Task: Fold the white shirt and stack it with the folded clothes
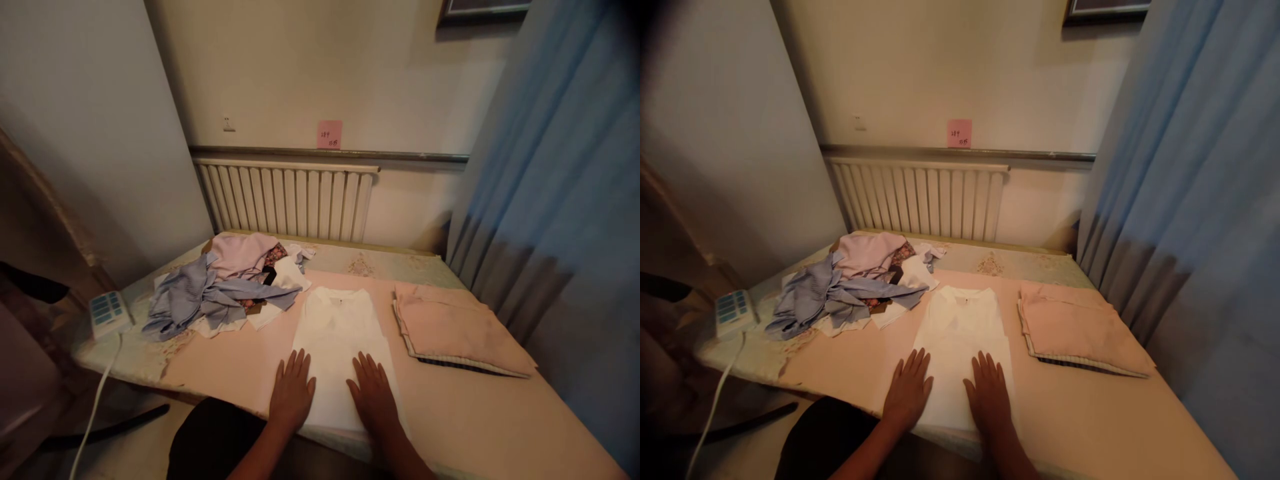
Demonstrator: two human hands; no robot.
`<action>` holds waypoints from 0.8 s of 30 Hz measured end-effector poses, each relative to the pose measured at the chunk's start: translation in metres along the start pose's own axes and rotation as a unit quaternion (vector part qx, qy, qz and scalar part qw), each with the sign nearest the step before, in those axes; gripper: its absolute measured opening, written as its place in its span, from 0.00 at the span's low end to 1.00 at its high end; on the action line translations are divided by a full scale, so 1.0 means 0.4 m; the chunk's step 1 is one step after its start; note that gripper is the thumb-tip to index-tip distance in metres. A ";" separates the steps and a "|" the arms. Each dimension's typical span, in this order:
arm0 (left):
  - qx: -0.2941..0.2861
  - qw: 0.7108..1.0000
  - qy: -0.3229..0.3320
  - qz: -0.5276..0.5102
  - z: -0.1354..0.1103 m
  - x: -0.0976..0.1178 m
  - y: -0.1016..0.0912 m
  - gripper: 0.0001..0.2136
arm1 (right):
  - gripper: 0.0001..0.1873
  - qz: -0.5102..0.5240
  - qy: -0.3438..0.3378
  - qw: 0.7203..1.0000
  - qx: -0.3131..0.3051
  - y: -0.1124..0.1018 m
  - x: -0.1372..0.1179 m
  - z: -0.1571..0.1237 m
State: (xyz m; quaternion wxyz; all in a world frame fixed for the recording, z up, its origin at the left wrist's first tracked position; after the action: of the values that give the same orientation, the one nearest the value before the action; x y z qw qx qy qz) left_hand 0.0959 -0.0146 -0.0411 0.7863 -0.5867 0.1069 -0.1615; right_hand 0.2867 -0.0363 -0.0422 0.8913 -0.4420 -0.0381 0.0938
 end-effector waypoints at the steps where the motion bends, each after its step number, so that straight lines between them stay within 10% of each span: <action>1: 0.000 1.000 -0.001 0.000 0.000 0.000 0.000 0.25 | 0.24 -0.001 0.000 1.000 -0.002 0.001 0.000 0.000; 12: 0.001 1.000 -0.023 0.012 0.013 0.001 -0.010 0.24 | 0.23 -0.006 -0.007 1.000 0.003 -0.008 -0.005 0.004; 24: 0.065 0.988 0.137 0.003 0.111 0.172 0.017 0.25 | 0.24 -0.006 0.001 1.000 -0.014 0.010 0.003 0.001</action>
State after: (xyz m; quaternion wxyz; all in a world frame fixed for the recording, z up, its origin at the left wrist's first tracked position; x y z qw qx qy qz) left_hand 0.1762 0.0006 -0.0332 0.8009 -0.5065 0.2049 -0.2451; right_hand 0.2871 -0.0333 -0.0451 0.8858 -0.4539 -0.0413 0.0872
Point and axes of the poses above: each hand's wrist, its own z-axis towards the middle knuckle, its own y-axis out of the palm, x = y × z, the point moved 10 cm from there along z, towards the middle knuckle, and after that the axes turned 6 degrees about y, right-handed, at the moved point
